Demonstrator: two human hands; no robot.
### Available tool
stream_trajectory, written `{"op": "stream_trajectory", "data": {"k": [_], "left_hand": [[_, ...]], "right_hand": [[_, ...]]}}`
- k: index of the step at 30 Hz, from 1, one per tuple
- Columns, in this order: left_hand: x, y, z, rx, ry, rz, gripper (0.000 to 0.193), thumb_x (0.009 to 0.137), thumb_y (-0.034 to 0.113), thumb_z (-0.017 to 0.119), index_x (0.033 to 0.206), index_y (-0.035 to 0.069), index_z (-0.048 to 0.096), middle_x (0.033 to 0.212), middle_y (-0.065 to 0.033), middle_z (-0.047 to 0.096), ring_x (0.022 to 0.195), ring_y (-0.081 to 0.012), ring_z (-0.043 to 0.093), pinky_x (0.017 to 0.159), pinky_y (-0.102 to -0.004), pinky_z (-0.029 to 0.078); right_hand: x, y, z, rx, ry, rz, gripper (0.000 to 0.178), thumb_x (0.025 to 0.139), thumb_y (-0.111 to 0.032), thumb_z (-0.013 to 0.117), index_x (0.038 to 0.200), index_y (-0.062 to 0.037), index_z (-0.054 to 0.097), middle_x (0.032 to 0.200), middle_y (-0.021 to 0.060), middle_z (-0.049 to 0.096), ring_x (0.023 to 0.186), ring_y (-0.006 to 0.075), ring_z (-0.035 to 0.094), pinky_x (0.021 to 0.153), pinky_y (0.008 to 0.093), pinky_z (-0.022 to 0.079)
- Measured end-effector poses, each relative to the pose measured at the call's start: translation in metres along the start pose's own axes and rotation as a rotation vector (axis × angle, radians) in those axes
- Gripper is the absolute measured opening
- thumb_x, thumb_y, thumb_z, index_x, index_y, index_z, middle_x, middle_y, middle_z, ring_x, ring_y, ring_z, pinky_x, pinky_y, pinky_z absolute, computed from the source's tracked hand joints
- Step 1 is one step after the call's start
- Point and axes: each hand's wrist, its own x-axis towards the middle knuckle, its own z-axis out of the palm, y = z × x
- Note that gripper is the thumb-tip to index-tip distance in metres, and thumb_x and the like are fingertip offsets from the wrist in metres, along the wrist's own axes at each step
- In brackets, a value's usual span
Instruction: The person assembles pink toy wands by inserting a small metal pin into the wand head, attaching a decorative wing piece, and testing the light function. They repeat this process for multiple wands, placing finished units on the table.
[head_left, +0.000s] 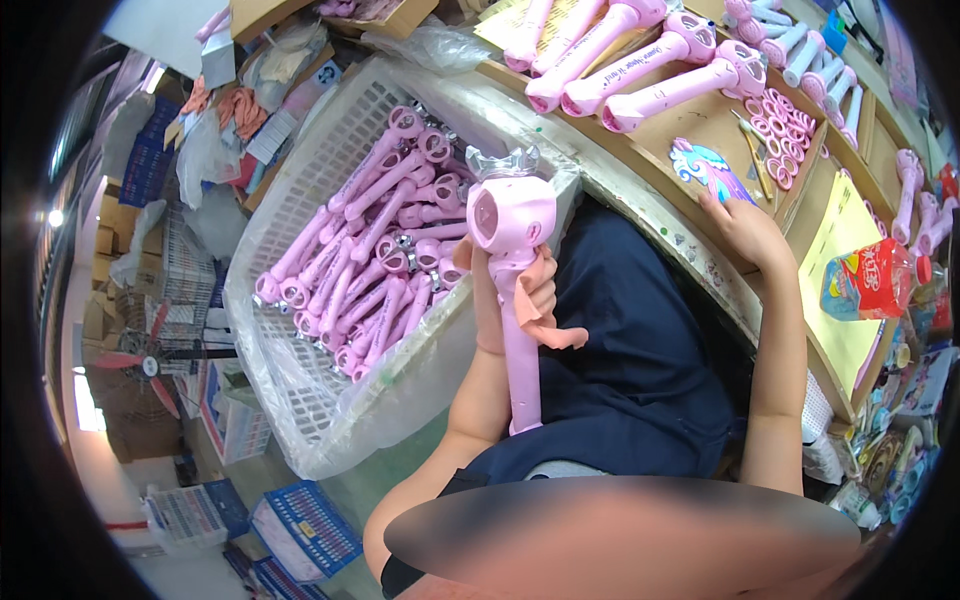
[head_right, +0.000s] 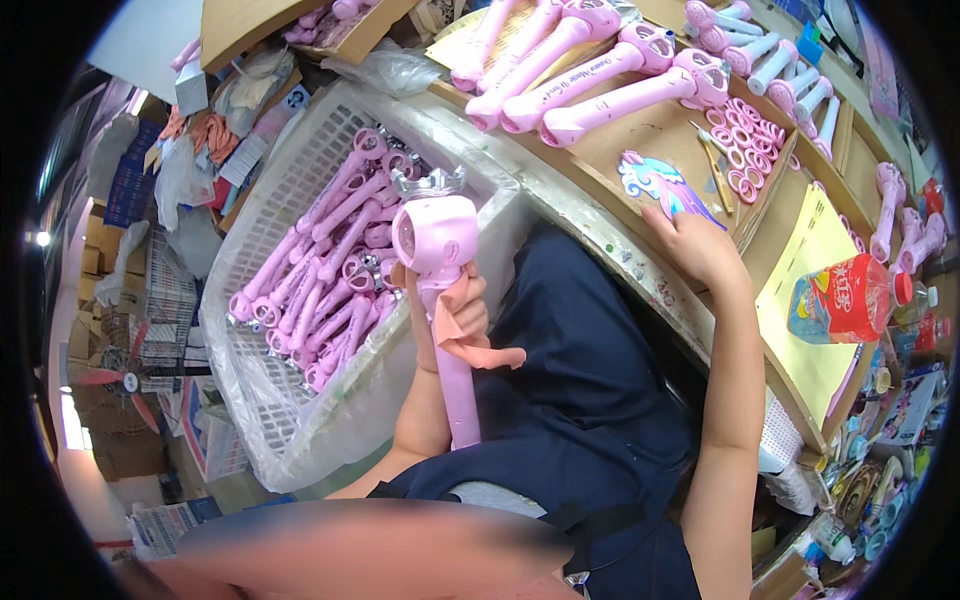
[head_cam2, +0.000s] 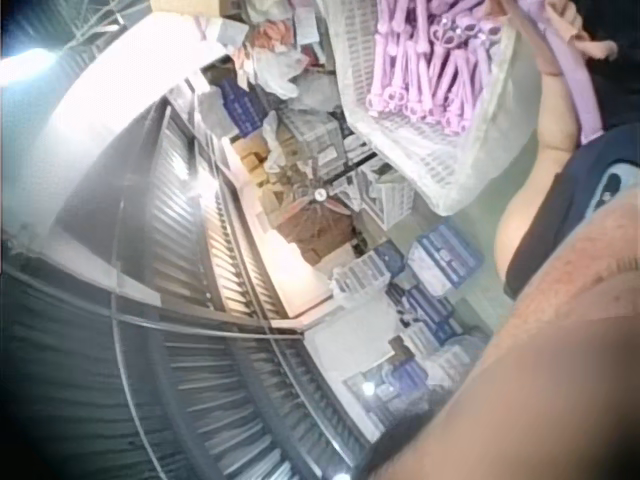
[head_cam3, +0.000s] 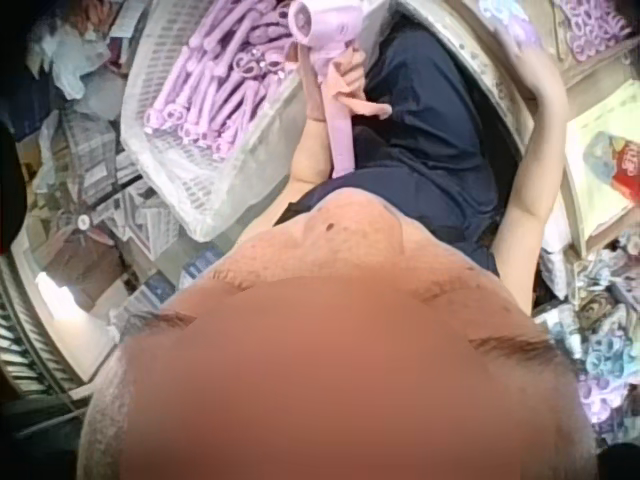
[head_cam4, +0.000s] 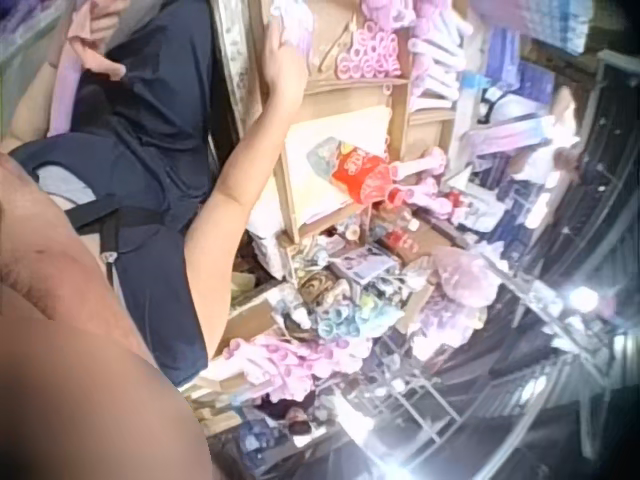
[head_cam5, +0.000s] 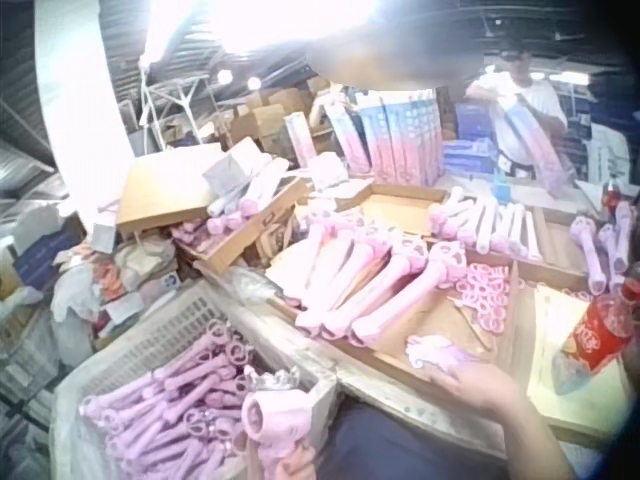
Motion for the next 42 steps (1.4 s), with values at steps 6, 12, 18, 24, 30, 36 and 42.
{"op": "stream_trajectory", "data": {"k": [6,12,18,24,30,36,42], "left_hand": [[-0.008,-0.013,0.005,-0.059,0.1,0.028,0.074,0.091,0.071,0.046,0.102,-0.002,0.056,0.064,0.0011,0.046,0.041,-0.0075,0.035,0.037,-0.0203,0.034],[0.006,-0.02,0.01,-0.018,0.02,-0.204,0.066,0.095,0.065,0.043,0.103,0.0,0.055,0.061,0.0006,0.044,0.041,-0.0103,0.037,0.039,-0.0237,0.038],[0.001,-0.039,0.014,-0.049,0.018,-0.203,0.056,0.097,0.062,0.039,0.103,0.008,0.055,0.058,-0.0003,0.044,0.039,-0.0121,0.038,0.038,-0.0253,0.037],[-0.004,-0.046,0.016,0.021,-0.03,-0.178,0.063,0.096,0.066,0.038,0.104,0.006,0.055,0.057,-0.0003,0.043,0.038,-0.0101,0.035,0.035,-0.0235,0.032],[0.001,-0.048,0.043,0.159,0.249,-0.025,0.063,0.097,0.062,0.04,0.108,0.003,0.056,0.063,-0.005,0.052,0.038,-0.0147,0.039,0.037,-0.0248,0.034],[-0.015,-0.031,0.084,0.858,0.177,0.387,0.061,0.099,0.053,0.041,0.104,-0.006,0.056,0.068,-0.0152,0.06,0.043,-0.023,0.052,0.042,-0.0302,0.043],[-0.022,-0.035,0.104,1.057,0.329,0.389,0.07,0.098,0.062,0.035,0.09,-0.004,0.057,0.059,-0.012,0.056,0.046,-0.0214,0.054,0.043,-0.0275,0.039]], "right_hand": [[-0.058,0.02,0.015,0.2,0.503,-0.325,0.02,0.096,-0.012,0.059,0.11,0.0002,0.065,0.095,0.0203,0.063,0.087,0.0316,0.062,0.076,0.0341,0.048],[-0.081,-0.058,0.063,0.932,0.621,-0.396,0.053,0.093,-0.022,0.068,0.136,0.0024,0.049,0.078,0.0004,0.055,0.073,0.0098,0.055,0.067,0.0289,0.047],[-0.07,-0.113,0.076,0.837,0.282,-0.5,0.073,0.08,-0.035,0.079,0.133,0.0061,0.051,0.094,0.0144,0.067,0.077,0.0171,0.063,0.072,0.03,0.051],[-0.067,-0.095,0.064,0.847,0.16,-0.589,0.063,0.081,-0.03,0.077,0.131,0.0034,0.056,0.079,0.0071,0.06,0.066,0.0127,0.055,0.062,0.0264,0.048],[-0.068,-0.073,0.064,0.888,0.127,-0.538,0.047,0.093,-0.02,0.066,0.132,0.0024,0.052,0.085,0.0064,0.059,0.076,0.0141,0.056,0.071,0.0282,0.048],[-0.107,-0.069,0.057,0.518,0.499,-0.69,0.034,0.089,-0.015,0.07,0.122,-0.0102,0.064,0.083,0.0089,0.062,0.074,0.0219,0.064,0.067,0.0324,0.052],[-0.128,-0.088,0.036,0.176,0.633,-0.833,0.026,0.082,-0.011,0.074,0.107,-0.0095,0.067,0.067,0.0059,0.055,0.055,0.0221,0.057,0.049,0.0338,0.044]]}}
